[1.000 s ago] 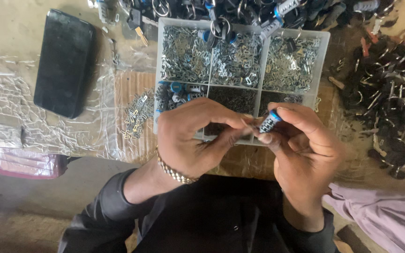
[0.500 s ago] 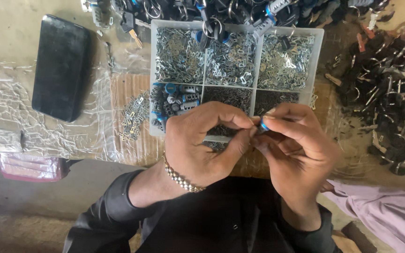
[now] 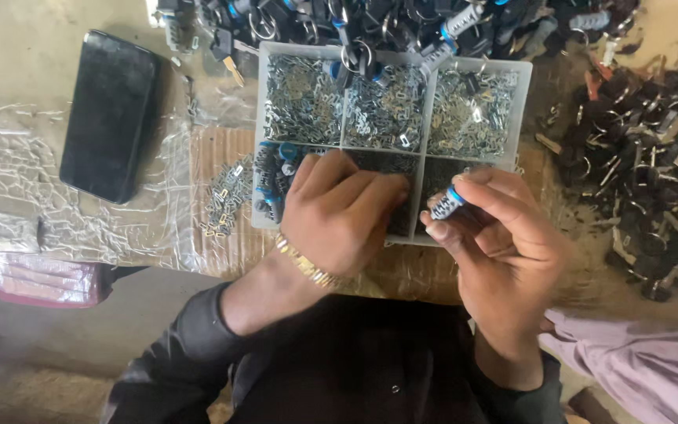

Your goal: The person picks small metal pins from a compartment tray and inserts them one at a time into a small lock cylinder body held in the other hand, pressing each pin into place and repeating the cycle with additional pins from the tray.

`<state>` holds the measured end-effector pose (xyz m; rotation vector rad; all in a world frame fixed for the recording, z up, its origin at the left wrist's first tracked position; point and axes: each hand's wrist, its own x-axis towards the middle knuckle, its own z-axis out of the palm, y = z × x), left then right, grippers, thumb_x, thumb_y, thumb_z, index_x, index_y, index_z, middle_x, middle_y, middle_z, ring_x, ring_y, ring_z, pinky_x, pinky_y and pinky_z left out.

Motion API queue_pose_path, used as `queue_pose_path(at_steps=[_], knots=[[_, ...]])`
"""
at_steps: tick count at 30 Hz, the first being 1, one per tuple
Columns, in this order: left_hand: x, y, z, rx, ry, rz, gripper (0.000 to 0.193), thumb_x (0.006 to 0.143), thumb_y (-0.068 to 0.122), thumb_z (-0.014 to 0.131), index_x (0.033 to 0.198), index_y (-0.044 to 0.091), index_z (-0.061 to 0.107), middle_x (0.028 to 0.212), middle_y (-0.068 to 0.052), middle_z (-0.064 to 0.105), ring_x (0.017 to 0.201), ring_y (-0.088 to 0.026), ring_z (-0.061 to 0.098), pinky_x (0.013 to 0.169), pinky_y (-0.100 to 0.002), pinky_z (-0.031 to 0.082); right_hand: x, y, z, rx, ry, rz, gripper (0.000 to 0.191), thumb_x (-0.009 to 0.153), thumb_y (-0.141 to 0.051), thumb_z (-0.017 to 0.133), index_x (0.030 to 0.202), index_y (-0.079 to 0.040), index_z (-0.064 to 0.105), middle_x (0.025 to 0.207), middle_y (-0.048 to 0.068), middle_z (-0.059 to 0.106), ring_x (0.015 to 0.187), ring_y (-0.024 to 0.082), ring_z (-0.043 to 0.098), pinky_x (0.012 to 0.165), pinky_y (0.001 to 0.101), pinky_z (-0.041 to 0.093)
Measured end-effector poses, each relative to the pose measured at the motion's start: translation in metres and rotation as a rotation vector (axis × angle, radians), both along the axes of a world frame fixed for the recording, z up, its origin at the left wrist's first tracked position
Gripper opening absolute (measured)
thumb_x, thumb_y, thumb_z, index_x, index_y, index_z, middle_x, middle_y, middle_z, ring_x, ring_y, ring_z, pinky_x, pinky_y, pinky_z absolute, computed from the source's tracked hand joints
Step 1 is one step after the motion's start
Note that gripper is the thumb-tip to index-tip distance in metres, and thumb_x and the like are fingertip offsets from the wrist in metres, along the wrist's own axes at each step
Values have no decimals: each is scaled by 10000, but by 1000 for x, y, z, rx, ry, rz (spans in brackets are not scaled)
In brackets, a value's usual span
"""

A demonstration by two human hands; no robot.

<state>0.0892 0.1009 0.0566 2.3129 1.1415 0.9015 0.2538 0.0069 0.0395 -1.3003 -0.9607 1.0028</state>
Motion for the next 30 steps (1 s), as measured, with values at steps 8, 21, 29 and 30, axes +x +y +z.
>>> queue_pose_path(at_steps=[8,21,29,30], knots=[[-3,-30,-5,-691,-558,49,147,959,45,805,1051,5,697,1009,-72,804,982,-134,809,854,-235,649,-6,-5,-7,30,9,10,386,911,206,778,1207,14,622,1245,101,594,1086,145,703,922,237,643],[-6,-30,-7,-833,-628,21,158,950,51,803,995,6,659,971,-77,779,971,-114,783,864,-241,644,-11,-7,-9,33,-95,-28,324,917,179,806,1125,14,621,1182,89,598,999,94,678,860,196,632],[-12,-10,-10,-85,-59,-26,204,838,28,811,1016,92,734,960,-28,742,932,-241,675,819,-370,535,-6,-3,-9,52,-120,-58,326,959,161,781,1225,39,639,1288,142,640,1043,143,717,874,209,644],[-11,-9,-13,6,80,-38,202,807,49,793,997,95,740,926,-17,738,903,-253,659,802,-412,509,-6,-3,-9,56,-89,-56,330,968,165,773,1241,41,637,1295,146,640,1058,151,720,896,224,650]])
